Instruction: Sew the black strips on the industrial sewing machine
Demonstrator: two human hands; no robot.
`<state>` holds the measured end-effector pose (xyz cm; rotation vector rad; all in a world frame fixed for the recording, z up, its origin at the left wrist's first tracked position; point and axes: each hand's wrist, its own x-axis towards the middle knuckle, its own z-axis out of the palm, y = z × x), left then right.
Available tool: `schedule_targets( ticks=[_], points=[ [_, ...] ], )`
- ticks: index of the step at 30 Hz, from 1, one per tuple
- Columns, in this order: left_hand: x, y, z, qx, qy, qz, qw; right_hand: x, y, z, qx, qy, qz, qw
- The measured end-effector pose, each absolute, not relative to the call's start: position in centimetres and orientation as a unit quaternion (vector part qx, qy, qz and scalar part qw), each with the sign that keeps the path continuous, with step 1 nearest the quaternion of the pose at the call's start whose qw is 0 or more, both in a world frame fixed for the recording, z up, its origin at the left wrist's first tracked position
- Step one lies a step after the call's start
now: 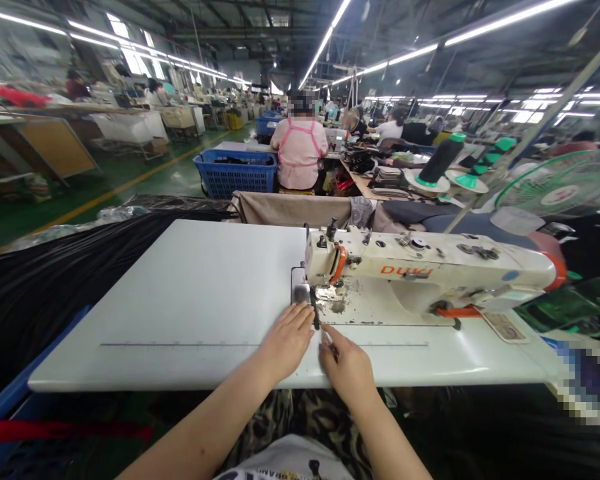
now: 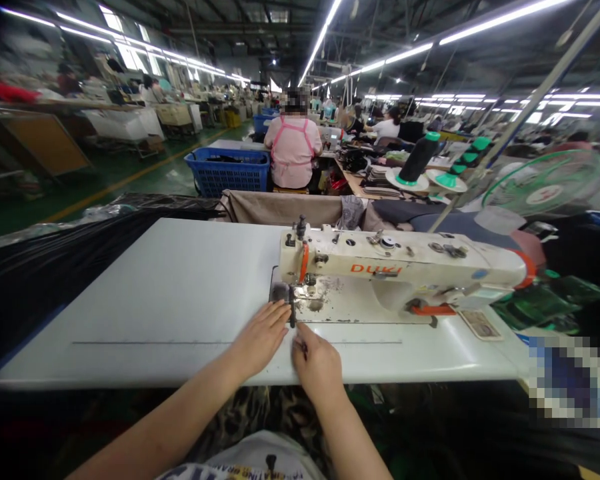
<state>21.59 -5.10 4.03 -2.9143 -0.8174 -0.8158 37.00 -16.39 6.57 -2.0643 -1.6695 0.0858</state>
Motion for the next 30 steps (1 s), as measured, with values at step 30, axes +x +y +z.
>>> schedule_targets(
  ticks=[30],
  points=[
    [23.1,-2.4,5.2,-0.915,-0.332,-0.221,-0.054,39.8,-16.6,4.8,-0.748,-0.614,-0.146,0.207]
  ],
)
